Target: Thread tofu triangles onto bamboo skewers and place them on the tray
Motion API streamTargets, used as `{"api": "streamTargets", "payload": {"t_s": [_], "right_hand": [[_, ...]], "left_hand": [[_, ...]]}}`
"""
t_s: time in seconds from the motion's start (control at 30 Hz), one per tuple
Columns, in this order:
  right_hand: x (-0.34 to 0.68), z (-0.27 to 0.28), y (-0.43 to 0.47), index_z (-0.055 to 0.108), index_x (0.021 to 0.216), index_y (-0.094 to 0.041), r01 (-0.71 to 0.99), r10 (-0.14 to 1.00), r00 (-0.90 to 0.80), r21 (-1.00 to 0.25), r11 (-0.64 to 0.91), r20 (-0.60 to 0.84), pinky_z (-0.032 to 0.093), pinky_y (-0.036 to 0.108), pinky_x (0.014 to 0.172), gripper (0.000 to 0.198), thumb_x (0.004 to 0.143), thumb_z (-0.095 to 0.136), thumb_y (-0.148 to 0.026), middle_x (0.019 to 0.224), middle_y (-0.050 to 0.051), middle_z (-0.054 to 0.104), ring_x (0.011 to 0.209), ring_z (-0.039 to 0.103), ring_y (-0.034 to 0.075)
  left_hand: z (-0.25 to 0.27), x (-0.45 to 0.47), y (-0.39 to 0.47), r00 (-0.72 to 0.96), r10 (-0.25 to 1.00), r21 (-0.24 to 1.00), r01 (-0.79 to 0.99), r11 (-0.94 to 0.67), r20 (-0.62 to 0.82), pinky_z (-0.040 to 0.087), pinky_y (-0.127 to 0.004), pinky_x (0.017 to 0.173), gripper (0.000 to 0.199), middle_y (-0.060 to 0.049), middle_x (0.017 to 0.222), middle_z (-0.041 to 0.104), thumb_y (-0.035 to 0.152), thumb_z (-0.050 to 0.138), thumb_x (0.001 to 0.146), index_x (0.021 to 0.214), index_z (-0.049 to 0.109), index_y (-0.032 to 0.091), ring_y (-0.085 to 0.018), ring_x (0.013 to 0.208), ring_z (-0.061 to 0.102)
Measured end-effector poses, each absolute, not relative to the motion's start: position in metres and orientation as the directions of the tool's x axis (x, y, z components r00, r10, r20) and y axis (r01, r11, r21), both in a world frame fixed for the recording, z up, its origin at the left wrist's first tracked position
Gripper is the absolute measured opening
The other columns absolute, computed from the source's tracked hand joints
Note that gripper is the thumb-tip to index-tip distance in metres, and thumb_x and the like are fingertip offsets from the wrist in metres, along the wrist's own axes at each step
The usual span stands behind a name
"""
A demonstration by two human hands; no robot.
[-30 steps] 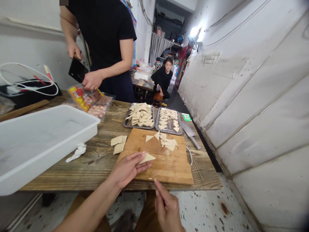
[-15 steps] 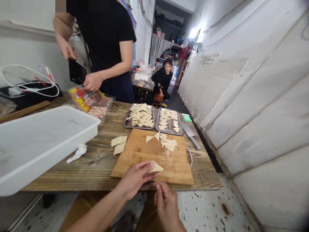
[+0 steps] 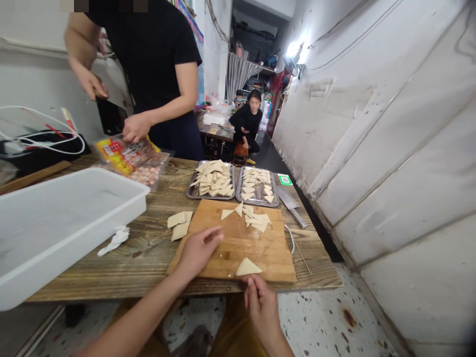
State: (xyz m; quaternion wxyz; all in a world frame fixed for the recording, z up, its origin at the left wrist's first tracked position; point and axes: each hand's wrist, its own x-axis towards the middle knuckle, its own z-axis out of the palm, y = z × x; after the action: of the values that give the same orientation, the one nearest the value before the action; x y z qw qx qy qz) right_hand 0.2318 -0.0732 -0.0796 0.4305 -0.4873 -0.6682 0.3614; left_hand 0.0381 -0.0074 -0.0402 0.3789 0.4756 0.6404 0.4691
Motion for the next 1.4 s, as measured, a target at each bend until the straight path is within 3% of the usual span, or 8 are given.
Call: {"api": "streamTargets", "payload": {"t_s": [0.13, 0.3, 0.7, 0.83, 0.93, 1.07, 1.23, 1.4], "right_hand": [[0.235, -0.084, -0.074, 0.058, 0.082, -0.016, 0.327, 0.973, -0.126, -0.918, 0.225, 0.193, 0.032, 0.019, 0.044, 0.037, 0.096, 0.034, -0.040, 0.046, -0.006, 0.039, 0.040, 0.041, 0.010], [0.238, -0.085, -0.076, 0.058, 0.084, -0.015, 0.347, 0.981, -0.122, -0.920, 0.183, 0.150, 0.032, 0.019, 0.046, 0.038, 0.095, 0.034, -0.041, 0.047, -0.005, 0.041, 0.042, 0.042, 0.011], [0.241, -0.085, -0.074, 0.058, 0.082, -0.015, 0.321, 0.981, -0.116, -0.928, 0.186, 0.156, 0.032, 0.019, 0.045, 0.039, 0.095, 0.034, -0.043, 0.047, -0.005, 0.039, 0.042, 0.041, 0.010], [0.241, -0.081, -0.074, 0.059, 0.081, -0.015, 0.341, 0.977, -0.121, -0.917, 0.205, 0.173, 0.032, 0.019, 0.044, 0.039, 0.095, 0.035, -0.041, 0.047, -0.005, 0.040, 0.041, 0.041, 0.010], [0.239, -0.080, -0.076, 0.059, 0.083, -0.014, 0.332, 0.974, -0.150, -0.919, 0.211, 0.170, 0.030, 0.019, 0.042, 0.037, 0.096, 0.034, -0.039, 0.047, -0.005, 0.040, 0.040, 0.039, 0.009], [0.236, -0.078, -0.081, 0.057, 0.080, -0.016, 0.357, 0.958, -0.227, -0.900, 0.249, 0.175, 0.029, 0.019, 0.042, 0.035, 0.096, 0.033, -0.036, 0.049, -0.004, 0.040, 0.042, 0.040, 0.010], [0.235, -0.071, -0.086, 0.061, 0.086, -0.015, 0.425, 0.939, -0.278, -0.850, 0.311, 0.205, 0.034, 0.019, 0.046, 0.031, 0.095, 0.035, -0.030, 0.053, -0.002, 0.047, 0.046, 0.045, 0.011], [0.235, -0.068, -0.087, 0.064, 0.087, -0.016, 0.434, 0.937, -0.270, -0.841, 0.324, 0.221, 0.033, 0.017, 0.043, 0.031, 0.095, 0.037, -0.028, 0.055, 0.000, 0.052, 0.047, 0.048, 0.011]], "left_hand": [[-0.041, 0.023, 0.046, -0.187, 0.960, 0.659, 0.752, 0.004, 0.207, 0.038, -0.033, 0.090, 0.043, -0.013, 0.111, 0.062, 0.040, 0.052, 0.078, 0.112, 0.062, 0.016, -0.026, 0.098, 0.056], [-0.047, 0.036, 0.085, -0.181, 0.974, 0.355, 0.927, 0.123, 0.135, 0.035, -0.040, 0.087, 0.042, -0.020, 0.103, 0.060, 0.047, 0.049, 0.078, 0.097, 0.065, 0.013, -0.033, 0.103, 0.051], [-0.044, 0.041, 0.092, -0.140, 0.990, 0.577, 0.811, 0.099, 0.027, 0.039, -0.028, 0.068, 0.039, -0.011, 0.094, 0.066, 0.025, 0.064, 0.068, 0.105, 0.058, 0.014, -0.023, 0.084, 0.059], [-0.054, 0.047, 0.069, -0.112, 0.989, 0.793, 0.609, -0.010, 0.098, 0.043, -0.030, 0.078, 0.035, -0.007, 0.092, 0.068, 0.019, 0.061, 0.071, 0.106, 0.062, 0.017, -0.021, 0.085, 0.060], [-0.052, 0.049, 0.050, -0.191, 0.979, 0.988, 0.126, 0.090, -0.065, 0.047, -0.031, 0.080, 0.023, -0.009, 0.094, 0.068, 0.020, 0.066, 0.069, 0.091, 0.066, 0.015, -0.020, 0.086, 0.061], [-0.034, 0.043, 0.032, -0.041, 0.941, 0.820, -0.504, 0.270, -0.335, 0.052, -0.021, 0.063, 0.020, -0.010, 0.090, 0.068, 0.011, 0.063, 0.073, 0.093, 0.063, 0.012, -0.015, 0.079, 0.065], [-0.017, 0.032, 0.021, -0.078, 0.896, 0.753, -0.577, 0.318, -0.438, 0.050, -0.015, 0.051, 0.015, -0.013, 0.085, 0.069, 0.006, 0.055, 0.079, 0.092, 0.062, 0.008, -0.014, 0.071, 0.066], [-0.018, 0.030, 0.018, -0.031, 0.887, 0.717, -0.603, 0.351, -0.460, 0.057, -0.028, 0.070, 0.016, -0.015, 0.091, 0.069, 0.005, 0.056, 0.078, 0.093, 0.062, 0.008, -0.020, 0.083, 0.067]]}}
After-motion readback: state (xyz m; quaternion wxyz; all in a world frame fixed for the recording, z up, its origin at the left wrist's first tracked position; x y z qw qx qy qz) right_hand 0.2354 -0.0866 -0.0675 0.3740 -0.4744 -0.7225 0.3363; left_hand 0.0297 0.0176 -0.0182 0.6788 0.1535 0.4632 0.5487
